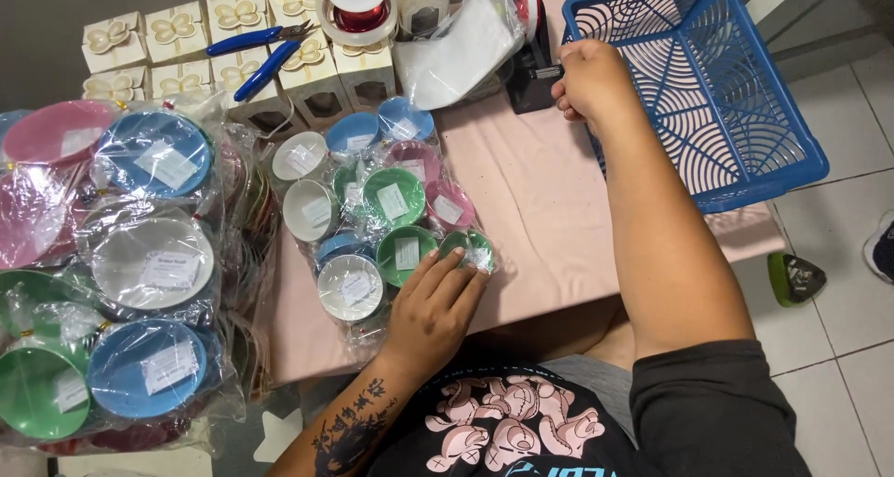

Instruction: Packing small colorful plastic bowls into a clear plastic bag.

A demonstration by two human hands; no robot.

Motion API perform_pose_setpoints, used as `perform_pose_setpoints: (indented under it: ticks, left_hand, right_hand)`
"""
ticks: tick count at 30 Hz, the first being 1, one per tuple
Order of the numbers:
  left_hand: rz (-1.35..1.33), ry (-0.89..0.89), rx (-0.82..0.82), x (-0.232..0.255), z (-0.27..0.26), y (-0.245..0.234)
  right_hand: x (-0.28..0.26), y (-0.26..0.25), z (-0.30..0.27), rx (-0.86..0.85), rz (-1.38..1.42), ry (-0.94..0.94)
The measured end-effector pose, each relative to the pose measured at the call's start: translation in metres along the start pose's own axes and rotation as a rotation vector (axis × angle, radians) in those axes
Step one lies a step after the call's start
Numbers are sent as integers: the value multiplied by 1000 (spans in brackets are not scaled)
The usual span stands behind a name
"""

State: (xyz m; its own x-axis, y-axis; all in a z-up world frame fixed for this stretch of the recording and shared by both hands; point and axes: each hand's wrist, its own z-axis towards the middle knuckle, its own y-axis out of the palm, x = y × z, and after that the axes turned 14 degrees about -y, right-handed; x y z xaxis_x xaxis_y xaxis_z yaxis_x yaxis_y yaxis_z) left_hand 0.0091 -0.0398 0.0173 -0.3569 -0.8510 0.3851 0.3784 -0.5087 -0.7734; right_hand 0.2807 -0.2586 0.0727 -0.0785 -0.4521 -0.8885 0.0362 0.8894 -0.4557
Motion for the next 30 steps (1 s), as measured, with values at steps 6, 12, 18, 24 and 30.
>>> perform_pose_setpoints:
  ticks: [6, 12, 18, 24, 30]
  left_hand:
    - [-17, 4, 0, -2, 0, 0]
    - [-35, -1, 0, -2, 2, -2]
    - [-27, -4, 3, -1, 1, -1]
    - [-2, -8, 11, 0, 1, 0]
    - [5, 1, 21, 2, 2, -1]
  right_hand:
    - [-8, 2, 26, -112, -144, 97]
    - [0, 6, 39, -119, -143, 95]
    - [3, 8, 39, -90, -147, 75]
    - [-2, 6, 23, -10, -17, 18]
    - [0, 4, -3, -35, 34, 28]
